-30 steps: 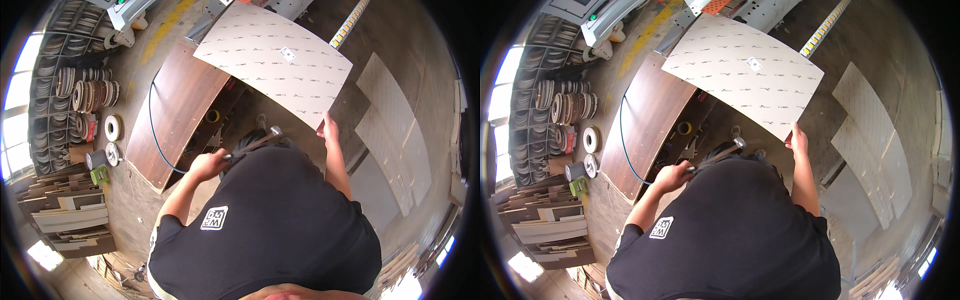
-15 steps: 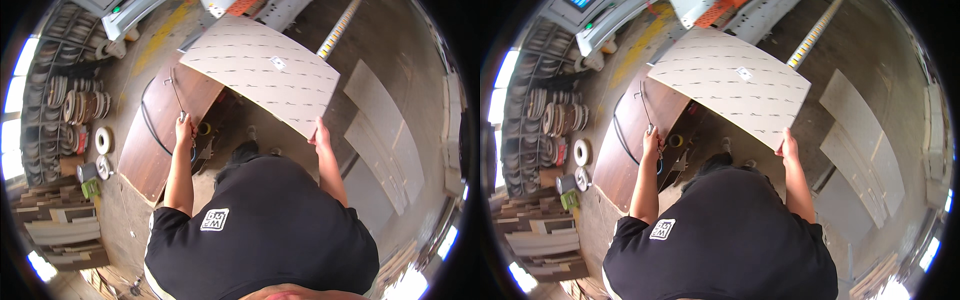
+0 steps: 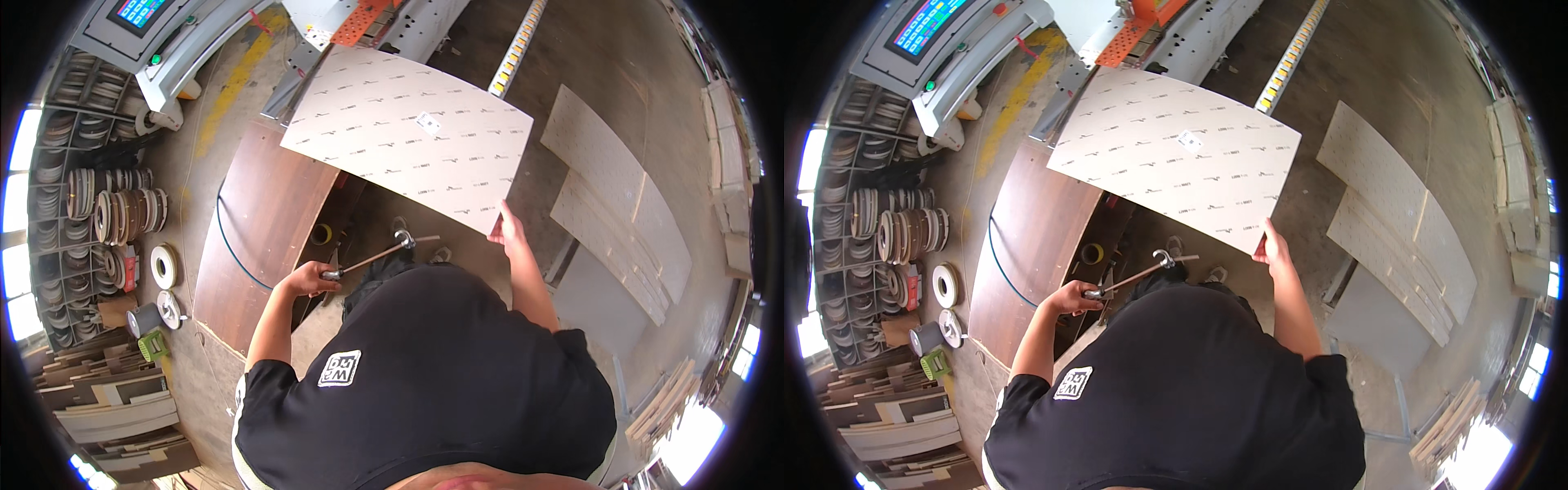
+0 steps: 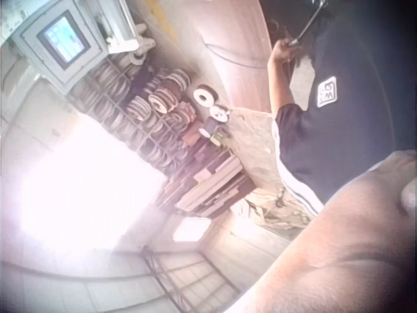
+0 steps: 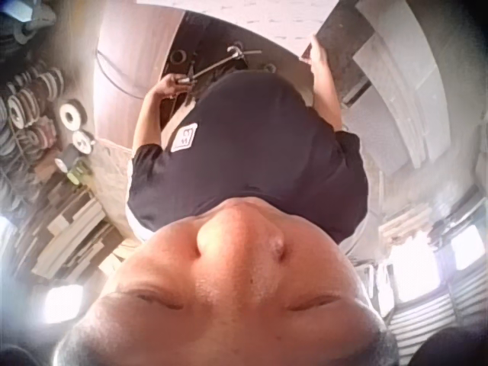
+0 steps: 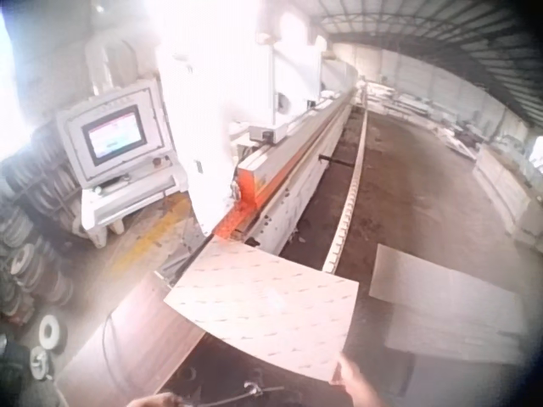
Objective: The person picks up wooden panels from a stack, places them into an industrial edge-banding machine, and uses a handheld air nozzle to blow dust off the panels and machine surfaces.
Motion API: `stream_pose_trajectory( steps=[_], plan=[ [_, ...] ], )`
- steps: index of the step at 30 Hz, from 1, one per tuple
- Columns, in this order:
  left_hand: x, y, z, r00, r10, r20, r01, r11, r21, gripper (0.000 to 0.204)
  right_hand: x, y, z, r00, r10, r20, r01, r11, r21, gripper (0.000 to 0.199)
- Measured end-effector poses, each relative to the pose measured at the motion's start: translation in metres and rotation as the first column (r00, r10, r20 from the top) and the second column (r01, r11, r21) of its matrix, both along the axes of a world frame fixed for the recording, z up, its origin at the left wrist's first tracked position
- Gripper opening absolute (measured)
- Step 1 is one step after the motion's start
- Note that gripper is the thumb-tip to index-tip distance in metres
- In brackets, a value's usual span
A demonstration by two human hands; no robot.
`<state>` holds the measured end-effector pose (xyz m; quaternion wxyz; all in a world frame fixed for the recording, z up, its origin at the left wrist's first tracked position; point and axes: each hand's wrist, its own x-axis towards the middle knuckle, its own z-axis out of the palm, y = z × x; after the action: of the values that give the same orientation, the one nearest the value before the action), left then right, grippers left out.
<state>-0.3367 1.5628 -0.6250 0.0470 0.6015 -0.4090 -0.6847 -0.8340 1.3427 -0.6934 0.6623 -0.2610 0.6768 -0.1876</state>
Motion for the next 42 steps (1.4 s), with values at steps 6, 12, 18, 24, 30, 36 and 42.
stream_pose_trajectory(
  steps=[6, 12, 18, 24, 30, 36, 42],
  plan=[
    [0.004, -0.015, 0.005, 0.763, 0.640, 0.093, -0.579, 0.741, -0.341, 0.021, 0.042, -0.019, -0.018, 0.854, -0.296, 0.427, 0.328, 0.945, 0.000, 0.058],
    [-0.020, -0.025, -0.009, 0.581, 0.812, -0.055, -0.763, 0.520, -0.384, 0.020, 0.060, -0.025, -0.032, 0.826, -0.410, 0.386, 0.458, 0.888, -0.037, 0.060],
    [-0.029, -0.022, -0.004, 0.631, 0.776, -0.006, -0.709, 0.574, -0.410, 0.020, 0.070, -0.033, -0.038, 0.804, -0.403, 0.438, 0.496, 0.860, -0.118, 0.060],
    [-0.029, -0.006, -0.003, 0.736, 0.629, 0.251, -0.483, 0.748, -0.456, 0.025, 0.055, -0.095, -0.046, 0.717, -0.355, 0.600, 0.495, 0.866, -0.079, 0.051],
    [-0.049, -0.024, 0.057, 0.769, 0.429, 0.475, -0.207, 0.869, -0.450, 0.031, 0.050, -0.177, -0.017, 0.718, -0.346, 0.603, 0.459, 0.888, -0.036, 0.054],
    [-0.015, -0.062, 0.082, 0.695, 0.249, 0.674, 0.123, 0.883, -0.454, 0.033, 0.032, -0.221, -0.026, 0.756, -0.399, 0.519, 0.514, 0.852, -0.095, 0.055],
    [-0.020, -0.132, 0.087, 0.659, 0.010, 0.752, 0.455, 0.790, -0.410, 0.029, -0.002, -0.224, -0.048, 0.758, -0.487, 0.434, 0.624, 0.736, -0.264, 0.039]
  ],
)
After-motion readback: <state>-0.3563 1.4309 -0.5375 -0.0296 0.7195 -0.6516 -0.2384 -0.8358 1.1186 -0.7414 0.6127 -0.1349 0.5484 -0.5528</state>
